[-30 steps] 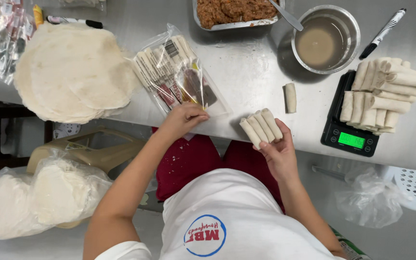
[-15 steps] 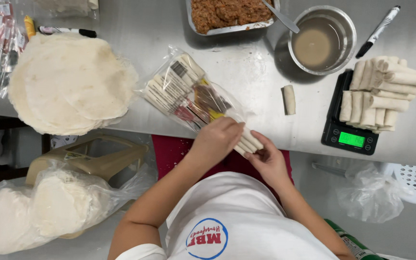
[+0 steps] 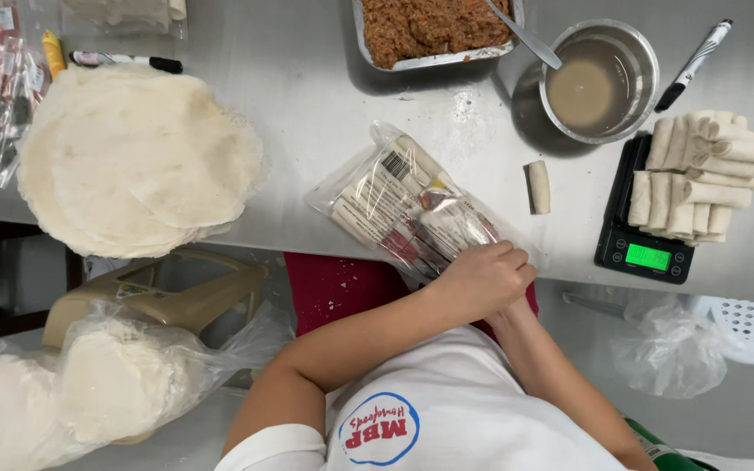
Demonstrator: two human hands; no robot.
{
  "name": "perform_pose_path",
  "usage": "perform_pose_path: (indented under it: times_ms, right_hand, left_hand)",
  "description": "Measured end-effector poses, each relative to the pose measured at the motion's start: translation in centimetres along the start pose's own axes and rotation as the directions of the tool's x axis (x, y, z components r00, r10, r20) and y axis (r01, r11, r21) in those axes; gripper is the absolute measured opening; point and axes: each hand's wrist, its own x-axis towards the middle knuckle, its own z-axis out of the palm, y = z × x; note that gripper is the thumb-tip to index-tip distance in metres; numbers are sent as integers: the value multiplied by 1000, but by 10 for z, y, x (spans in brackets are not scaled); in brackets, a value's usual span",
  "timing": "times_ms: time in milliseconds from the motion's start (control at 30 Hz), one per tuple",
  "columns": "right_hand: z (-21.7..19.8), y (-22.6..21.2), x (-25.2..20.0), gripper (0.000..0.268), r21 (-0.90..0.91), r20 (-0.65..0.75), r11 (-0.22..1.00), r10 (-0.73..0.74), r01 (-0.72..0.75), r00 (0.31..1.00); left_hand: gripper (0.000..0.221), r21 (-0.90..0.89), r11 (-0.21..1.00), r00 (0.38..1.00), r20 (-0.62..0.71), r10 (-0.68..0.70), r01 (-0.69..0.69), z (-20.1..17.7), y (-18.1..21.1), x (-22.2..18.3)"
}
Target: The person prepares lumpia by placing a filling from a metal tray onto a wrapper using a spoon, folding and rolling the wrapper, and then weighing the completed rolls on a digital scale before placing them into a plastic bag.
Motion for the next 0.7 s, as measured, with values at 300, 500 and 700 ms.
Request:
perform_pose_path:
  times_ms: [300,500,700]
  right_hand:
    - [9,8,52,81,-310,180,940,-90,144,980]
    - [28,-7,77,88,-449,264,864,-116,228,958]
    - [67,-63,53,79,-297,212,940,-105,167,972]
  left_hand:
    - [16,-31,999,998,-48,35,-36,13,-5,-6]
    - [20,-115,993,1000,-1,32,-32,-19,-1,5]
    - [16,-95,993,996,59,73,-67,-28,-7,10]
